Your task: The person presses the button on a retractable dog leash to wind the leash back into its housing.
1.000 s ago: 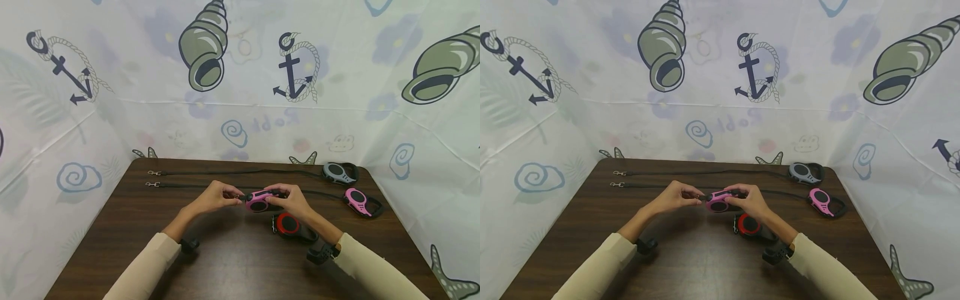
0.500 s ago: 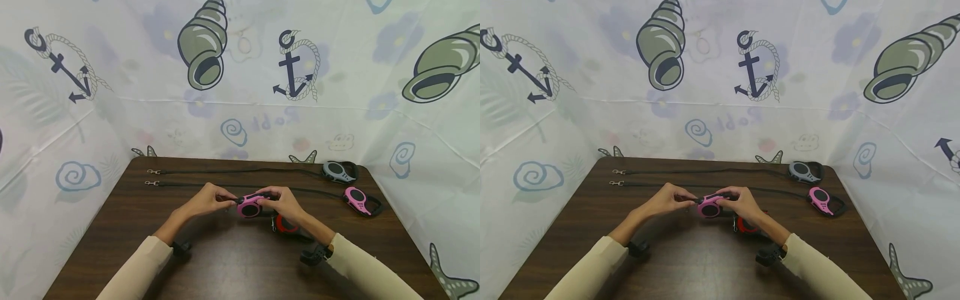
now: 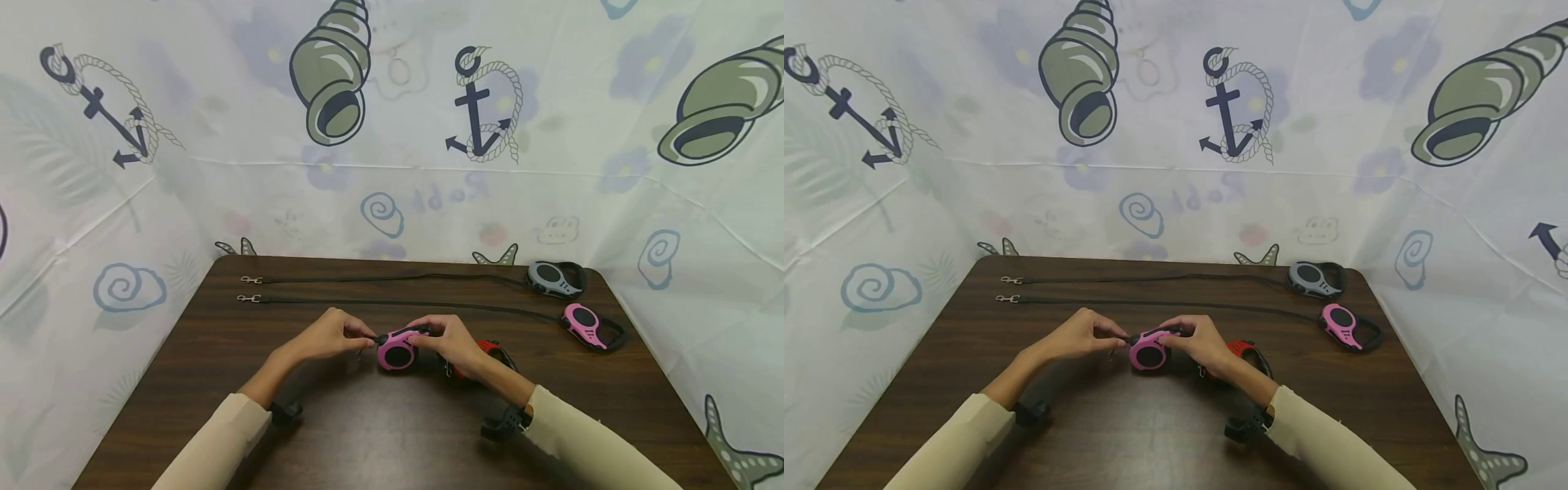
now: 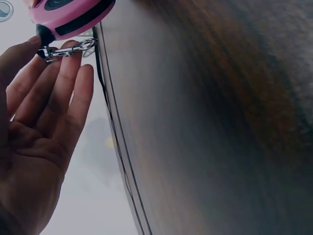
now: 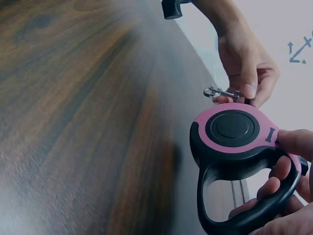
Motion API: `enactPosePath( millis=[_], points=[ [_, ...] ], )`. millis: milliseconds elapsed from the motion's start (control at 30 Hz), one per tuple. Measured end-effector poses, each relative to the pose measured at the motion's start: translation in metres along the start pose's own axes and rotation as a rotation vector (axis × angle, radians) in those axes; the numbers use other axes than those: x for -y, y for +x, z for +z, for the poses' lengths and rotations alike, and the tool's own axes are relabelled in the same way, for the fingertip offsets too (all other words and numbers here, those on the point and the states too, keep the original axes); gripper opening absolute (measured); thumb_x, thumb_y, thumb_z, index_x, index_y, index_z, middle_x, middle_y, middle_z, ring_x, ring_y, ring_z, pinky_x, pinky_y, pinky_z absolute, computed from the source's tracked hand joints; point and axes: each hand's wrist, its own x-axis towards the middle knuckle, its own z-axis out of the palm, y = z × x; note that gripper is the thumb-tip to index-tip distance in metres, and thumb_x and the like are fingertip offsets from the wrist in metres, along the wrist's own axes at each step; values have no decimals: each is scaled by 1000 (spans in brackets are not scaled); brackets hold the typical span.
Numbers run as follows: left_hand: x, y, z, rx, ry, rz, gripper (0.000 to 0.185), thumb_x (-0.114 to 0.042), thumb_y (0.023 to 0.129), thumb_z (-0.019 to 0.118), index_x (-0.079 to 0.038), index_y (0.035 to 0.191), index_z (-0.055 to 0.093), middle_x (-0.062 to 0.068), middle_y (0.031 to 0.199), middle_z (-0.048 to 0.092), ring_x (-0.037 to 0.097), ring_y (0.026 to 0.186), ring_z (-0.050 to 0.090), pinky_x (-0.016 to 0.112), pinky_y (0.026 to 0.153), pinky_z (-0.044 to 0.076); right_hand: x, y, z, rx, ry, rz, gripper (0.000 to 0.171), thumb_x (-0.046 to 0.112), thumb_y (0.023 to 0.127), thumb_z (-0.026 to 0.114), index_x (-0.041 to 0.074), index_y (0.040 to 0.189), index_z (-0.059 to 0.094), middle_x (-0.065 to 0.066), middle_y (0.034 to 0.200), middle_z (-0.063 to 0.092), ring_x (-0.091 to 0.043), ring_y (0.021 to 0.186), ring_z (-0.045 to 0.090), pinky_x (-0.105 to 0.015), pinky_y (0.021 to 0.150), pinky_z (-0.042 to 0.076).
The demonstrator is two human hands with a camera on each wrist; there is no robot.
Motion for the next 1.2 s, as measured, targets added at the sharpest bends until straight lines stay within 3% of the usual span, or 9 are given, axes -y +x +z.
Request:
enactPosePath(
  millis=[133, 267, 433, 667, 800, 1200],
  points=[
    [3, -5, 1, 25, -16, -20, 15, -19, 98, 78, -11, 110, 84, 7, 94, 81, 11, 73, 64, 23, 68, 54, -4, 1, 6, 7, 31, 41, 27, 17, 98, 79, 6, 123, 77, -9, 111, 76, -21, 95, 61, -39, 85, 53],
    [6, -8, 2, 32, -29, -18, 15, -19, 98, 78, -9, 109, 83, 6, 92, 81, 20, 73, 72, 25, 68, 58, -6, 3, 10, -1, 26, 56, 28, 17, 97, 79, 3, 122, 77, -8, 103, 75, -18, 82, 56, -31, 70, 48],
    [10, -11, 2, 46, -47, -39, 16, -19, 98, 78, -9, 109, 82, 0, 85, 80, 23, 72, 74, 28, 65, 59, -5, 3, 14, 7, -33, 61, 35, 10, 92, 83, 1, 125, 74, -10, 105, 75, -17, 87, 62, -26, 74, 53],
    [15, -12, 4, 56, -75, -32, 15, -18, 99, 78, -7, 109, 82, -1, 83, 79, 20, 72, 75, 39, 68, 63, -4, 4, 16, -5, -239, 35, 42, 15, 86, 89, 4, 124, 74, -5, 103, 75, -16, 91, 64, -29, 81, 52],
    [16, -11, 5, 45, -63, -31, 16, -18, 98, 78, -6, 108, 82, 0, 83, 79, 21, 72, 75, 39, 67, 63, -5, 7, 15, -19, -347, 6, 44, 21, 84, 91, 8, 123, 75, -1, 100, 75, -15, 89, 64, -29, 80, 52],
    [20, -4, 9, 38, -30, -101, 13, -18, 99, 78, -8, 105, 83, 0, 84, 78, 17, 70, 73, 30, 62, 61, -9, 14, 10, -3, -522, -32, 51, 29, 85, 91, 4, 126, 74, -5, 106, 76, -17, 90, 66, -30, 80, 54]
  ],
)
